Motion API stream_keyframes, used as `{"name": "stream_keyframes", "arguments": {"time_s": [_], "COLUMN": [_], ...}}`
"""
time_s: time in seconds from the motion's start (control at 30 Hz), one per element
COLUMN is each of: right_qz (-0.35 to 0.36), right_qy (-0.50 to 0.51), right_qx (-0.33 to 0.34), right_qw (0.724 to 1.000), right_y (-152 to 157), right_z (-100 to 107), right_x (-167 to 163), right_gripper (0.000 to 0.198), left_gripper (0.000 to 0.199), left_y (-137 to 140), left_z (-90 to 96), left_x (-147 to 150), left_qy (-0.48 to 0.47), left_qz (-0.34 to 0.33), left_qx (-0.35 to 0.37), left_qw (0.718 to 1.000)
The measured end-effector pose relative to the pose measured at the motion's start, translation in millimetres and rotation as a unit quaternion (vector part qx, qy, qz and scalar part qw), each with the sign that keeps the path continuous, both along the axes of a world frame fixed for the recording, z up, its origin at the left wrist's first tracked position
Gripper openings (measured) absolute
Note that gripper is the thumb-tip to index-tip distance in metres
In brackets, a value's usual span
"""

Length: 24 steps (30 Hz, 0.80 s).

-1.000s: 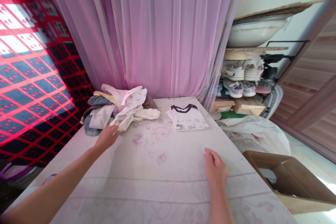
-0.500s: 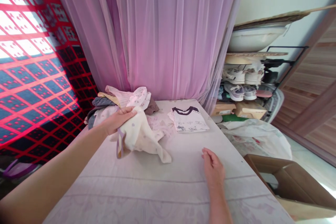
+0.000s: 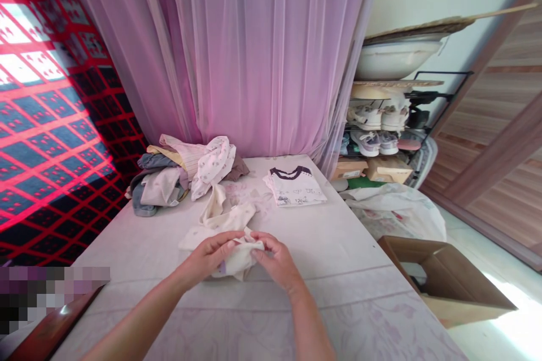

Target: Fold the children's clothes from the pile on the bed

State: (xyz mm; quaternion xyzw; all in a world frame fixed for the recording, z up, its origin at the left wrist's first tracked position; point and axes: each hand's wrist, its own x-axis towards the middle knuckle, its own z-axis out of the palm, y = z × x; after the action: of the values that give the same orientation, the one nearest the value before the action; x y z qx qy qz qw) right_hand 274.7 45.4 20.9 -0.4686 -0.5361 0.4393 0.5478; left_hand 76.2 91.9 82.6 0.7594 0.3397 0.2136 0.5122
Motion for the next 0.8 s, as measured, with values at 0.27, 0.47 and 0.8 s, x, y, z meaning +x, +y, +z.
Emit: {"name": "stream_keyframes", "arguments": {"time_s": [0.27,0.47,0.8], "right_qz": [-0.25,-0.291,-0.387], "right_qy": [0.105,0.122,-0.127], "right_qx": [-0.016,-0.009,0.164], "right_qw": [0.962,0.949,0.898], "right_y": [4,1,-14], "right_z": [4,8,42], "right_x": [12,4,22], "right_gripper": [0.037,0.043,0.017], "left_gripper": [0.066,0.056,0.025], "left_y": [-17,-5,23], "left_z": [-79.8,-99.4,-16.6], "left_x": [-67,-53,-56], "left_qy": [0.15,0.13,-0.112], "left_qz": [0.23,0.281,0.422], "left_qx": [0.314,0.358,0.258], "left_qw": [0.909,0.881,0.862]}}
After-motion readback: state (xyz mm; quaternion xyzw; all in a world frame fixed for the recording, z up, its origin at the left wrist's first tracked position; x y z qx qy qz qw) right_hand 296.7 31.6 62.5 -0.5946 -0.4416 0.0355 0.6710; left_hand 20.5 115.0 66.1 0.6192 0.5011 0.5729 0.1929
